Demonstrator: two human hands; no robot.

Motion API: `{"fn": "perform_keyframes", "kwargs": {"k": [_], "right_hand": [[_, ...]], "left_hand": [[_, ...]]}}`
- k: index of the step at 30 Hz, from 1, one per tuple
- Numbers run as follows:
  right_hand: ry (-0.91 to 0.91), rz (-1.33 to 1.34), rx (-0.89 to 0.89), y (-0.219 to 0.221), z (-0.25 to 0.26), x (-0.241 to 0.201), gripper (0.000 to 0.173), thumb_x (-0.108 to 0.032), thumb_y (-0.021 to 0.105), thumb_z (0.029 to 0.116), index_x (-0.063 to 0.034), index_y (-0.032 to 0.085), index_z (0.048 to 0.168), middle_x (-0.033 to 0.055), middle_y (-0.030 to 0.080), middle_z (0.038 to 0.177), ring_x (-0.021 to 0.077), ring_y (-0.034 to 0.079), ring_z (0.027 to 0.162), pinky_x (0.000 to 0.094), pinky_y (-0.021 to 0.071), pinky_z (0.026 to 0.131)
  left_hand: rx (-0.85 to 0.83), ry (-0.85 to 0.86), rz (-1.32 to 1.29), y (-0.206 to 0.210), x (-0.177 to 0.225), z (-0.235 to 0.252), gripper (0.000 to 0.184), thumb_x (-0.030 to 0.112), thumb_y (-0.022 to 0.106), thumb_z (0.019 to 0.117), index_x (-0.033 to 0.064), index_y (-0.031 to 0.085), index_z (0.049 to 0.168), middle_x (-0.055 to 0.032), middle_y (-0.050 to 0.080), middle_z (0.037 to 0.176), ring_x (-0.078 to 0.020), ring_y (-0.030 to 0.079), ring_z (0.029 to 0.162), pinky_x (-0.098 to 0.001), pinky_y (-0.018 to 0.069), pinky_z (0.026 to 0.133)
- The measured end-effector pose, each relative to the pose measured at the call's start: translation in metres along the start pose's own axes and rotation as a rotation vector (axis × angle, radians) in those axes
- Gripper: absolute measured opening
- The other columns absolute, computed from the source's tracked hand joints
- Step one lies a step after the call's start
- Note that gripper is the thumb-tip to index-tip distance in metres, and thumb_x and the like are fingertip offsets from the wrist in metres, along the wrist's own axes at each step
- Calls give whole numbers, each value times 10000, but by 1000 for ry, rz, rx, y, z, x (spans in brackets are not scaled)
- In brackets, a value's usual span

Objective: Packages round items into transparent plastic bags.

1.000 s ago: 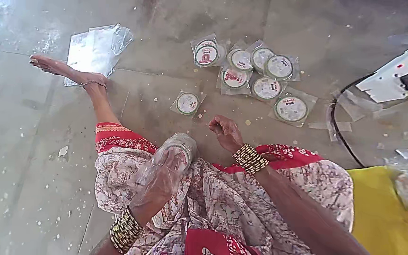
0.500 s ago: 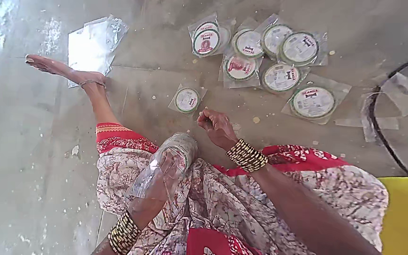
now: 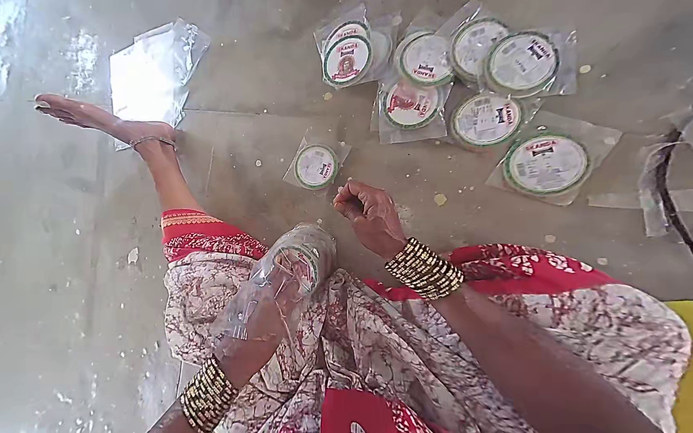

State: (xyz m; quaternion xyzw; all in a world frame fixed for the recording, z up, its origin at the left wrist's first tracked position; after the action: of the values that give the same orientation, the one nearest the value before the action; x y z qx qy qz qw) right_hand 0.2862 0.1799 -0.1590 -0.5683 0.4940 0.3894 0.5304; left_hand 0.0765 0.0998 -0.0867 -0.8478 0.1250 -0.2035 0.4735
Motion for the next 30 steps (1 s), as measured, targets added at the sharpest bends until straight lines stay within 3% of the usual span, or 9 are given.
{"fn": "perform_keyframes", "kwargs": {"k": [5,20,25,30], "right_hand": [[29,33,11,-1,-1,2,17,-50,688,942,-54,676,931,37,644,780,121,601,655,315,508,614],[24,61,22,-3,-2,1,17,-44,671,948,-55,671,934,23,622,753,99,577,628,279,487,591],[59,54,23,-3,-2,2,18,-53,675,954,-53,669,937,32,625,756,112,586,637,296,494,603],[59,69,22,-2,-2,3,23,-58,672,955,-56,671,932,24,614,740,101,574,623,283,485,590]], "left_hand": [[-18,79,146,8,1,2,372,144,512,1029,18,640,1355,-164,581,1448,-309,536,1364,-428,434,1125],[69,114,118,6,5,2,358,142,572,992,-10,666,1302,-182,618,1395,-332,593,1301,-460,491,1062],[-59,85,157,12,3,1,384,143,499,1035,-19,614,1362,-173,555,1472,-297,533,1366,-402,444,1107],[8,62,82,7,1,2,380,190,538,1016,16,652,1334,-150,594,1437,-296,570,1332,-437,478,1076]]}}
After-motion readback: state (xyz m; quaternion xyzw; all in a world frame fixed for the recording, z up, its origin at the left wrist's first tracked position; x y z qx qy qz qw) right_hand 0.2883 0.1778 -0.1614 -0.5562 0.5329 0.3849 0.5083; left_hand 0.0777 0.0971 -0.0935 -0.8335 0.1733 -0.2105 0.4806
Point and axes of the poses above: each hand's wrist, its own z-axis towards the middle knuckle, its own y-axis out of the palm, x = y × z, the point moved 8 cm from there along z, towards the middle knuckle
